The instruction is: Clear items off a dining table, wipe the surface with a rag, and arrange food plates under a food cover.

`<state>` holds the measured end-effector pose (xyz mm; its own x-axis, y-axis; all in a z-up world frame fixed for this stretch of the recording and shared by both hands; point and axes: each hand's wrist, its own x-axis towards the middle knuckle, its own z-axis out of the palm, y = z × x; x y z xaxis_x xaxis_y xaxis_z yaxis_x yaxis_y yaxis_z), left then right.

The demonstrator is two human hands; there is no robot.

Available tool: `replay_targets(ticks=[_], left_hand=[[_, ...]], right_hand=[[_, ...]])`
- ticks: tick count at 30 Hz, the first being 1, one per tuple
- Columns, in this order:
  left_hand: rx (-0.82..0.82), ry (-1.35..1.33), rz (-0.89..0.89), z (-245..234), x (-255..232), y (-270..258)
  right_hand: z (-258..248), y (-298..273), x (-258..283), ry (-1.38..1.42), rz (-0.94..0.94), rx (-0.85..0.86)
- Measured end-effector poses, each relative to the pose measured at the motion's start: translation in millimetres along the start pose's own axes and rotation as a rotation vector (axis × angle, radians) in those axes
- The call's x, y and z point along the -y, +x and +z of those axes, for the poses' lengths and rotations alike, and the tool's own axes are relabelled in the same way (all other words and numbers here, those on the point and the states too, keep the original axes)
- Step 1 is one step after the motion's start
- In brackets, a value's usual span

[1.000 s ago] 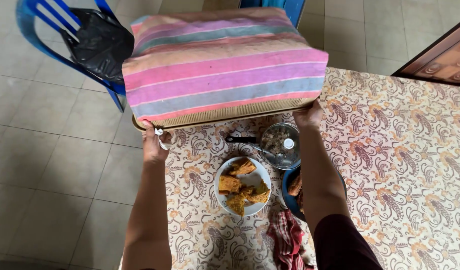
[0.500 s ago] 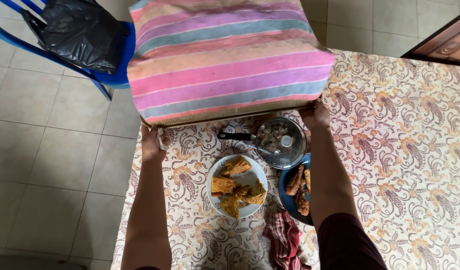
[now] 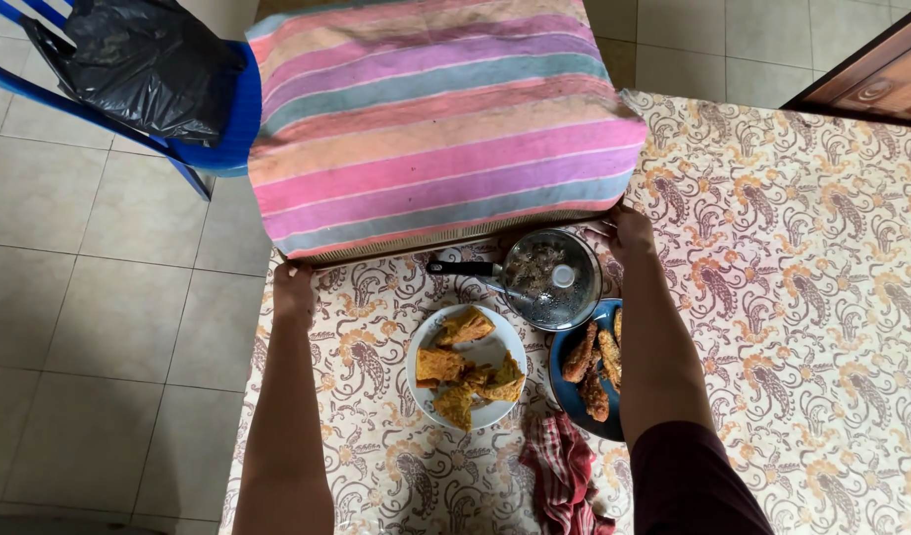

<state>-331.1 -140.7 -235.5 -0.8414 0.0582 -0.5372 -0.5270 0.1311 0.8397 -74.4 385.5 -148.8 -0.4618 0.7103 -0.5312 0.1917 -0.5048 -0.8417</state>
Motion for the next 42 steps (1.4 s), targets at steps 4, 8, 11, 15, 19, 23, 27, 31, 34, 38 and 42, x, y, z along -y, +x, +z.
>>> replay_targets(ticks=[4, 8, 11, 15, 19, 23, 27, 31, 34, 38, 42], left_hand=[[0.026, -0.053, 0.025, 12, -6, -16], [0.03, 0.021, -0.033, 24, -14, -36], [0.046, 0.006, -0.052, 29, -7, -29], [0.07, -0.055, 0.0, 32, 1, -25], [0.082, -0.053, 0.01, 33, 4, -25], [0.116, -0.132, 0.08, 36, 17, -2], [0.173, -0.242, 0.204, 42, 39, 28], [0.245, -0.238, 0.291, 48, 46, 26], [0.287, -0.291, 0.336, 52, 41, 24], [0.226, -0.265, 0.127, 58, 16, -11], [0.21, -0.234, -0.058, 69, -10, -40]], right_hand=[[-11, 11, -7, 0.045, 0.013, -0.061], [-22, 10, -13, -0.055, -0.02, -0.143], [-27, 7, -15, -0.096, -0.032, -0.152], [-44, 3, -19, -0.155, -0.046, -0.124], [-97, 10, -37, -0.018, -0.102, -0.157], [-152, -33, -45, -0.007, -0.169, -0.183], [-218, -90, -86, -0.071, -0.2, -0.349], [-269, -156, -151, -0.273, -0.169, -0.597], [-280, -194, -198, -0.337, 0.035, -0.65], [-248, -242, -234, 0.241, 0.172, -0.129], [-192, -273, -228, 0.411, 0.062, -0.044]])
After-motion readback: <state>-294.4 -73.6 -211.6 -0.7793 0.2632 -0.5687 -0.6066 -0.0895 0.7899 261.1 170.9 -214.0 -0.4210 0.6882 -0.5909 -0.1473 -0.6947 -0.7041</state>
